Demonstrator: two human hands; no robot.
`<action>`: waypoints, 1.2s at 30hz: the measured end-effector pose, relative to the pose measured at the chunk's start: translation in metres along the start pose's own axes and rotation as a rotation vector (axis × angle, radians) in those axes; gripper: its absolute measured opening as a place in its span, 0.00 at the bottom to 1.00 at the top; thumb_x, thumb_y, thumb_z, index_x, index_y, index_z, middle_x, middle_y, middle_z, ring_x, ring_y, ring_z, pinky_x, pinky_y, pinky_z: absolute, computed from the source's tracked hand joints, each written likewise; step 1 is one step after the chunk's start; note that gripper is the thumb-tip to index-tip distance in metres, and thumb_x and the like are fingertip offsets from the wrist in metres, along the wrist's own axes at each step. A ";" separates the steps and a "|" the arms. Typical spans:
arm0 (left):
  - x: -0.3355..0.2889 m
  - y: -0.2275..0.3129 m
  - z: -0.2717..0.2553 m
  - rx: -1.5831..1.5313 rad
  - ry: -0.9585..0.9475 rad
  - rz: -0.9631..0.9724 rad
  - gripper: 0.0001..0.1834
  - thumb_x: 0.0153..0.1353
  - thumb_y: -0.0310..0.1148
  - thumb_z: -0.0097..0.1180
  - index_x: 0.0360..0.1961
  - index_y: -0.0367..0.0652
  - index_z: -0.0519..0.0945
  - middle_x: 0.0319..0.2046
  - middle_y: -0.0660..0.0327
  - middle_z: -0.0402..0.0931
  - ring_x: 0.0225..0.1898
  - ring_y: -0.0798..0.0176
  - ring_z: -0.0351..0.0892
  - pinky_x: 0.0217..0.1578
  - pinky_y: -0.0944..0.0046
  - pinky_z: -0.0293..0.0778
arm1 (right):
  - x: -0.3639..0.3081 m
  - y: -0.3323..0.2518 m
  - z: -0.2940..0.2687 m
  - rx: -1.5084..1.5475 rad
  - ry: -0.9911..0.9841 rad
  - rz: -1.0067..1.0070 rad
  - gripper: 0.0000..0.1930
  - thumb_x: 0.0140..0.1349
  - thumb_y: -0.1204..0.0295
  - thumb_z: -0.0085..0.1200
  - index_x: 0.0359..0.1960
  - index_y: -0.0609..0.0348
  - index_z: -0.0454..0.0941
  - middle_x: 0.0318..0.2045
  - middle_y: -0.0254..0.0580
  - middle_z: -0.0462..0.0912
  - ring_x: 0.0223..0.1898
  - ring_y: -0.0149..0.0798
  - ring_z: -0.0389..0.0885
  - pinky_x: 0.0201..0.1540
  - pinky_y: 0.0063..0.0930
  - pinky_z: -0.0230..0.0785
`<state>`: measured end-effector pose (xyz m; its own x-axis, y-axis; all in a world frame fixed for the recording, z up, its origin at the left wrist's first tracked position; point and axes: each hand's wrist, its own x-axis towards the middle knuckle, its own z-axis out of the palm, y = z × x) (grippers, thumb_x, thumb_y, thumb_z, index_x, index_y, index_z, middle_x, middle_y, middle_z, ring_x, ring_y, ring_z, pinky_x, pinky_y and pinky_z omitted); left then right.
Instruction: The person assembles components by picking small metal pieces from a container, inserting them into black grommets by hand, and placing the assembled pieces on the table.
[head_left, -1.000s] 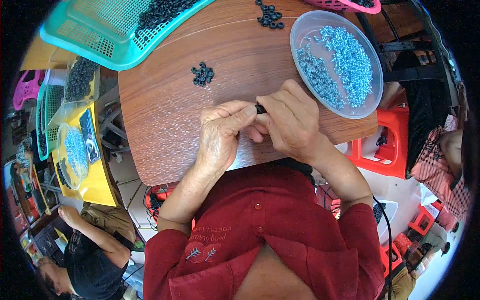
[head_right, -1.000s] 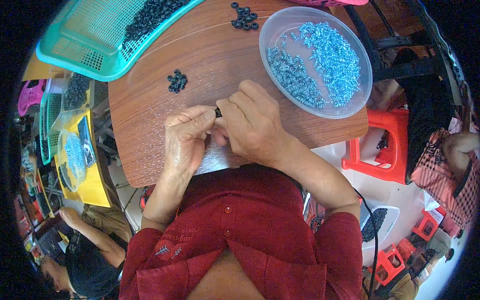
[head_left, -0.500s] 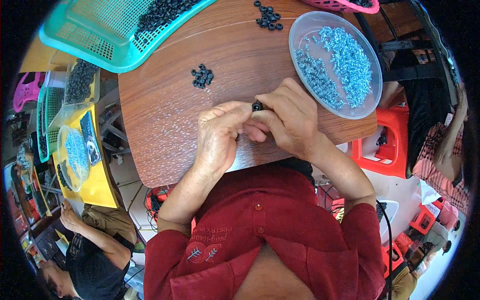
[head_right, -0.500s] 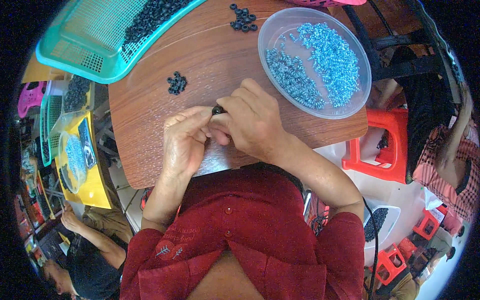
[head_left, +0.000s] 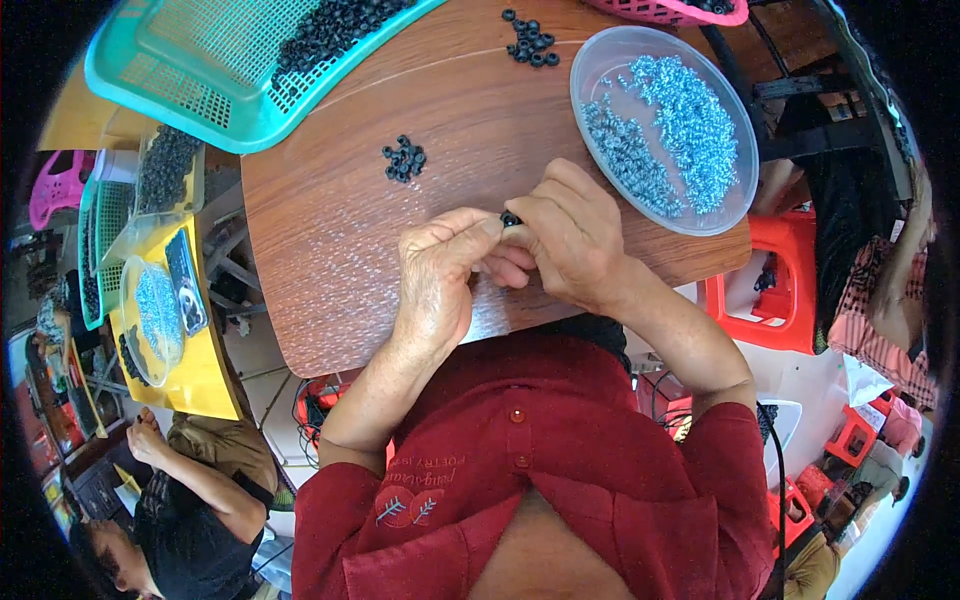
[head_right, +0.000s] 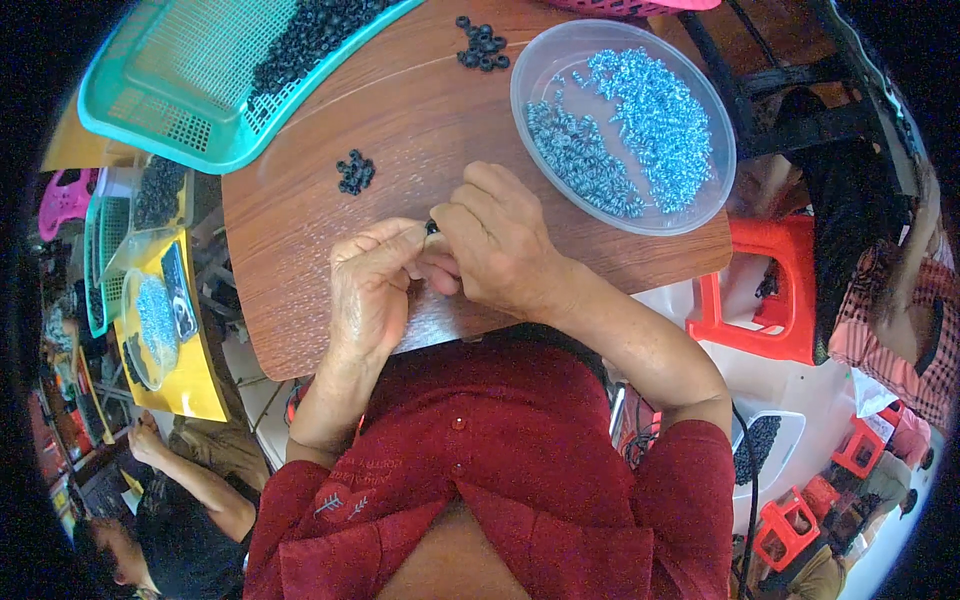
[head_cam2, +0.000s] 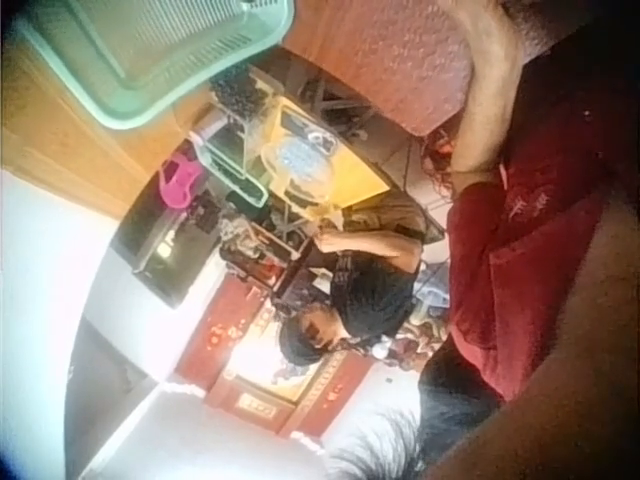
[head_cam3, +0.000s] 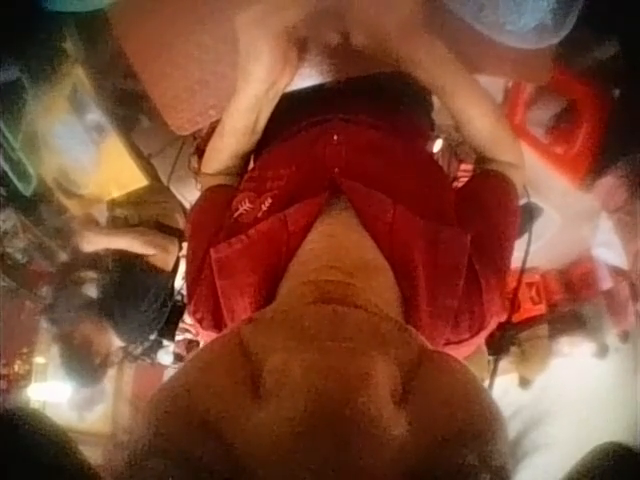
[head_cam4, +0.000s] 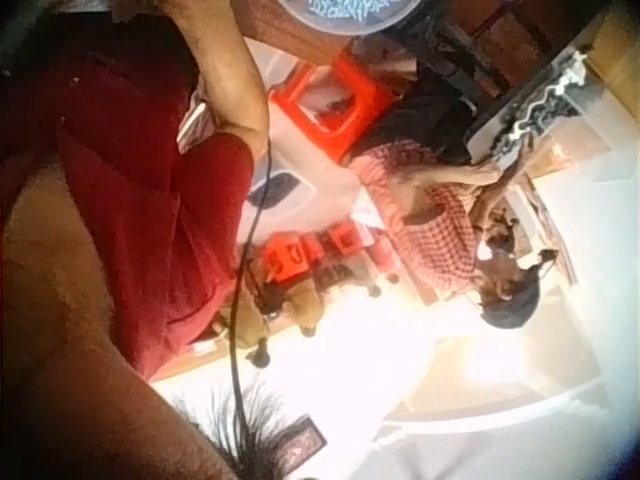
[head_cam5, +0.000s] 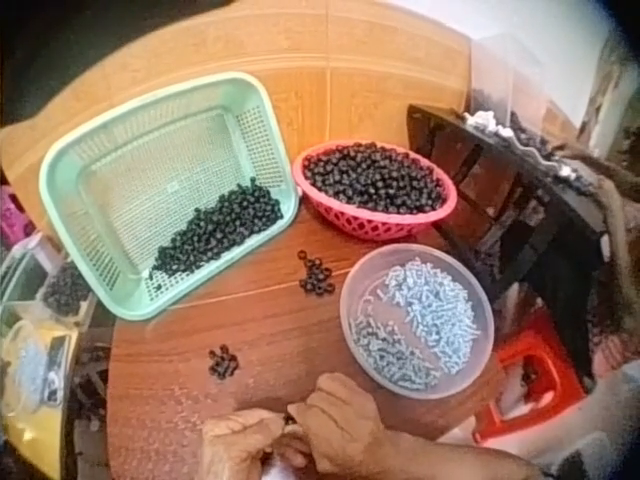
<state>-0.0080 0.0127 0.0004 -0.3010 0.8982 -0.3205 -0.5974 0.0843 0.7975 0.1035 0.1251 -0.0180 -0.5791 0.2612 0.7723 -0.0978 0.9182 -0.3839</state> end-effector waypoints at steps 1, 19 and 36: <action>-0.003 -0.001 -0.001 0.001 -0.012 0.013 0.12 0.61 0.30 0.49 0.33 0.27 0.78 0.27 0.49 0.79 0.24 0.60 0.80 0.27 0.68 0.76 | 0.000 -0.004 -0.001 -0.011 0.004 -0.014 0.10 0.38 0.75 0.58 0.23 0.61 0.70 0.18 0.42 0.64 0.22 0.45 0.66 0.24 0.37 0.61; 0.009 -0.005 -0.002 0.083 0.044 -0.024 0.12 0.62 0.30 0.51 0.40 0.30 0.77 0.30 0.50 0.80 0.24 0.66 0.78 0.26 0.70 0.72 | 0.124 0.149 -0.139 -0.684 0.090 0.294 0.12 0.44 0.70 0.58 0.32 0.59 0.83 0.29 0.52 0.82 0.34 0.51 0.81 0.40 0.41 0.72; 0.016 -0.011 -0.003 0.086 0.045 -0.046 0.10 0.62 0.27 0.51 0.41 0.31 0.77 0.30 0.52 0.80 0.23 0.68 0.77 0.23 0.73 0.71 | 0.087 0.139 -0.102 -0.371 -0.094 0.382 0.08 0.54 0.75 0.56 0.36 0.60 0.82 0.31 0.45 0.84 0.36 0.39 0.81 0.42 0.29 0.72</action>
<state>-0.0088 0.0247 -0.0152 -0.3084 0.8725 -0.3790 -0.5462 0.1638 0.8215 0.1218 0.3060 0.0476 -0.5890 0.5853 0.5572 0.4170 0.8107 -0.4109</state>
